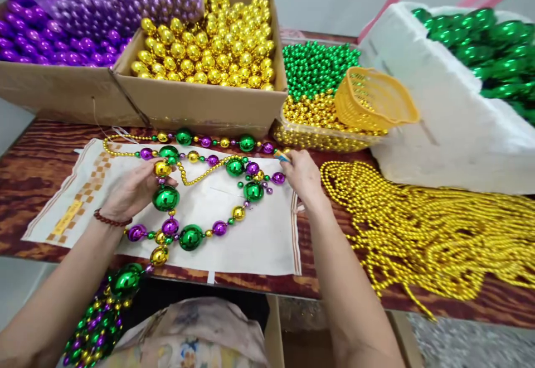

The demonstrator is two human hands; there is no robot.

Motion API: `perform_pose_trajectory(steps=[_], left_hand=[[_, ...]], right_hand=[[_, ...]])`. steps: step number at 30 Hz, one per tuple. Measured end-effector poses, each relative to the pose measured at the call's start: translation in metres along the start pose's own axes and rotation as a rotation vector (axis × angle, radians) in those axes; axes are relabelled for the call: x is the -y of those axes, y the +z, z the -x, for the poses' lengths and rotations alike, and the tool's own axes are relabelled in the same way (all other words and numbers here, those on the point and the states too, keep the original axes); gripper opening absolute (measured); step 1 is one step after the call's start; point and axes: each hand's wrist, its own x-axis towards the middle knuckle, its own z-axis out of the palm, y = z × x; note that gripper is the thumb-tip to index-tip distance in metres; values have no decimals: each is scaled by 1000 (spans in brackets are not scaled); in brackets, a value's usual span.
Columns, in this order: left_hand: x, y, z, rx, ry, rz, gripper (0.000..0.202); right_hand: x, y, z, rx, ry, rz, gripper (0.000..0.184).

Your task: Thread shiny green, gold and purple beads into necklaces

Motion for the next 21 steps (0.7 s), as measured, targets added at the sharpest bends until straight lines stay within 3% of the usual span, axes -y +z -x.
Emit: perform_pose_trajectory(steps=[3,8,12,15,18,21], left_hand=[[0,8,1,2,-7,-10,33],[-6,14,6,-13,-6,-16,33],[-9,12,10,-32,6,-14,31],[-9,10,13,-29,-12,-13,33],[-9,9,14,-31,-18,-12,34],[-8,9,13,-37,-27,0,34]], right_hand=[[9,6,-4,129,-45,114,25],[42,14,-19,170,-77,223,26],[47,7,-26,199,-48,222,24],[32,-8,-22,147,-5,160,26],[1,-22,-2,63,63,25,23],[-29,-24,30,120,158,37,21]])
